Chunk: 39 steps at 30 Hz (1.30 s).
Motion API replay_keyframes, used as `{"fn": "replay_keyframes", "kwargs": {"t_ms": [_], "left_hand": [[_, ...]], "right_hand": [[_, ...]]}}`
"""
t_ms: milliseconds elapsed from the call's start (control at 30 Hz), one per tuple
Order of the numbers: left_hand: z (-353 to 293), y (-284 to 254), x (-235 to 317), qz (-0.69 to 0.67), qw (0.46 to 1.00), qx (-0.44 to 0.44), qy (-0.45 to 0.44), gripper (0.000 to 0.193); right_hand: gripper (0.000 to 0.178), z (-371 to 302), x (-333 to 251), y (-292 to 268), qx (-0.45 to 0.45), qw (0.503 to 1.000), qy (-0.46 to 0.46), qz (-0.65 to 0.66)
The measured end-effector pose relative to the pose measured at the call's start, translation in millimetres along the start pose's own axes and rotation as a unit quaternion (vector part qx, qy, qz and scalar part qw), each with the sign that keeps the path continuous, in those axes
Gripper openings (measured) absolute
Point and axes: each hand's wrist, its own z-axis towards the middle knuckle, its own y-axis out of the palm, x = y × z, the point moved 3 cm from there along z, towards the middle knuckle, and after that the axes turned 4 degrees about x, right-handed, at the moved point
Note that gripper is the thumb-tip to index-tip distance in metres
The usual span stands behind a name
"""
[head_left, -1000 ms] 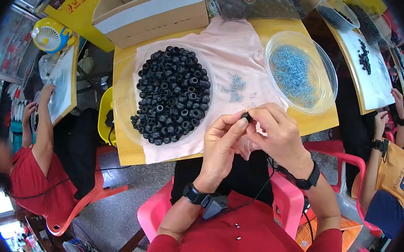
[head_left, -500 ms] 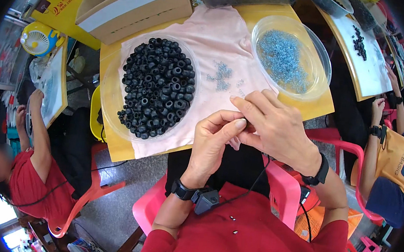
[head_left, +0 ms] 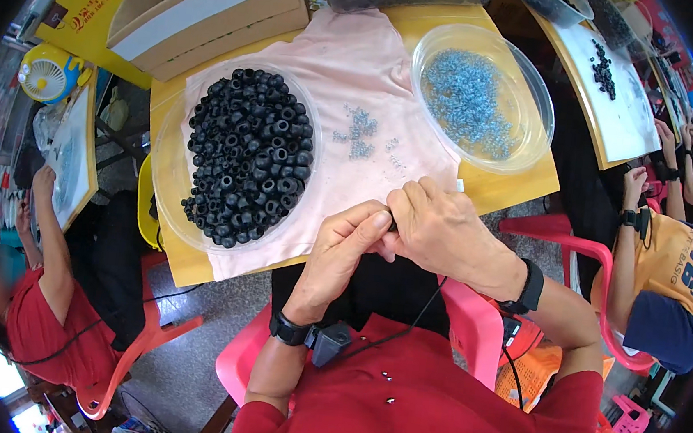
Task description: Manually assembling small black plastic components by inserting metal pins into them at an assembly table.
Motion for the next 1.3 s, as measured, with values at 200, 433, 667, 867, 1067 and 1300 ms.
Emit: {"fn": "replay_keyframes", "kwargs": {"t_ms": [200, 433, 667, 867, 1067, 1300], "left_hand": [[-0.1, -6.9, -1.3, -0.034, 0.999, -0.015, 0.022, 0.030], [4.9, -8.8, -6.3, -0.074, 0.996, -0.035, 0.037, 0.041], [-1.6, -12.4, -0.9, -0.012, 0.999, -0.048, -0.015, 0.033], [2.6, -14.3, -3.4, -0.027, 0.996, -0.085, -0.010, 0.031], [2.9, -11.0, -2.1, -0.030, 0.994, -0.101, -0.014, 0.031], [1.4, -9.8, 1.2, -0.050, 0.996, -0.079, -0.003, 0.031]], "right_hand": [[0.024, 3.4, -2.9, 7.3, -0.004, 1.000, 0.010, 0.010], [0.026, 36.8, 16.4, -37.3, 0.031, 0.992, 0.096, 0.071], [0.027, 144.4, 122.5, -112.8, 0.138, 0.969, 0.202, -0.041], [0.030, 169.4, 134.7, -96.3, 0.201, 0.963, 0.170, -0.051], [0.014, 94.5, 55.5, -16.0, -0.073, 0.980, 0.149, 0.110], [0.014, 90.8, 35.7, 28.4, -0.019, 0.994, 0.093, 0.052]]}}
